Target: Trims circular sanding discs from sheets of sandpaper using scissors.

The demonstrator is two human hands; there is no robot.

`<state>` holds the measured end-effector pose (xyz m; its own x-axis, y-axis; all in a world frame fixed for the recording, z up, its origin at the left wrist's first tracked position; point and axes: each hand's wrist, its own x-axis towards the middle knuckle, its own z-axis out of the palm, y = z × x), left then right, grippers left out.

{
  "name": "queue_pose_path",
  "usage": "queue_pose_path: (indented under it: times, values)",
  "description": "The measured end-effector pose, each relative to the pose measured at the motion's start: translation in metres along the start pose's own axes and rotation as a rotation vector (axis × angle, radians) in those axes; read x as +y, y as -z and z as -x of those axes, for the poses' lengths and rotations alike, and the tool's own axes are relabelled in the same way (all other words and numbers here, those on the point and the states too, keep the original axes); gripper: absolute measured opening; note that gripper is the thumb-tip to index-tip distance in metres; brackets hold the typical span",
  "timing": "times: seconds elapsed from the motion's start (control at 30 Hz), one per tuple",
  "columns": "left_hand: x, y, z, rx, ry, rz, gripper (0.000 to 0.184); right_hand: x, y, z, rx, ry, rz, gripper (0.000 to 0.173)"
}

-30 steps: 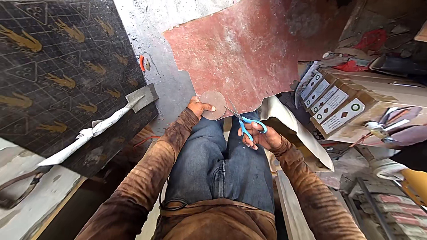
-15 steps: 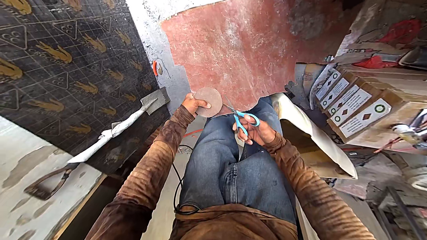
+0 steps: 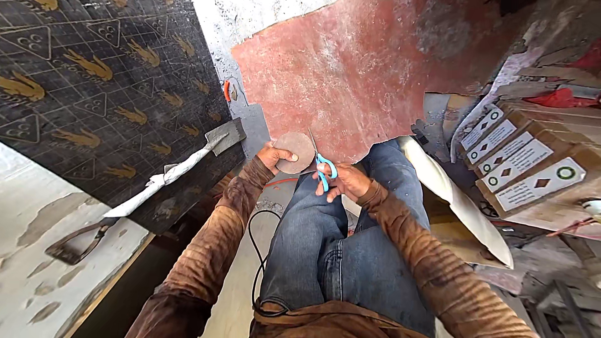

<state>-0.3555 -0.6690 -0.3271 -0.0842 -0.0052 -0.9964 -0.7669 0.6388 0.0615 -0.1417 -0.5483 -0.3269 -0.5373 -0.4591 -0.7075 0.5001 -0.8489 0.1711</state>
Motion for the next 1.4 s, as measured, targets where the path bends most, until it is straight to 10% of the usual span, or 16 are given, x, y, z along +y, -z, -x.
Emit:
queue_pose_path:
  times: [0.23, 0.43, 0.73, 1.4]
  values:
    - [-0.003, -0.006, 0.004, 0.048, -0.034, 0.063, 0.045, -0.057, 0.015, -0.009, -0.207, -0.251, 0.205, 0.062]
    - [-0.01, -0.001, -0.006, 0.001, -0.046, 0.195, 0.048, 0.006, 0.069, -0.053, -0.621, 0.101, -0.173, 0.085]
    - [-0.017, 0.032, -0.014, -0.014, 0.008, 0.171, 0.051, 0.023, 0.022, -0.048, -0.281, 0.137, -0.11, 0.032]
    - [-0.033, 0.035, -0.017, 0.026, 0.052, 0.237, 0.039, 0.071, -0.016, -0.063, 0.112, 0.416, -0.086, 0.031]
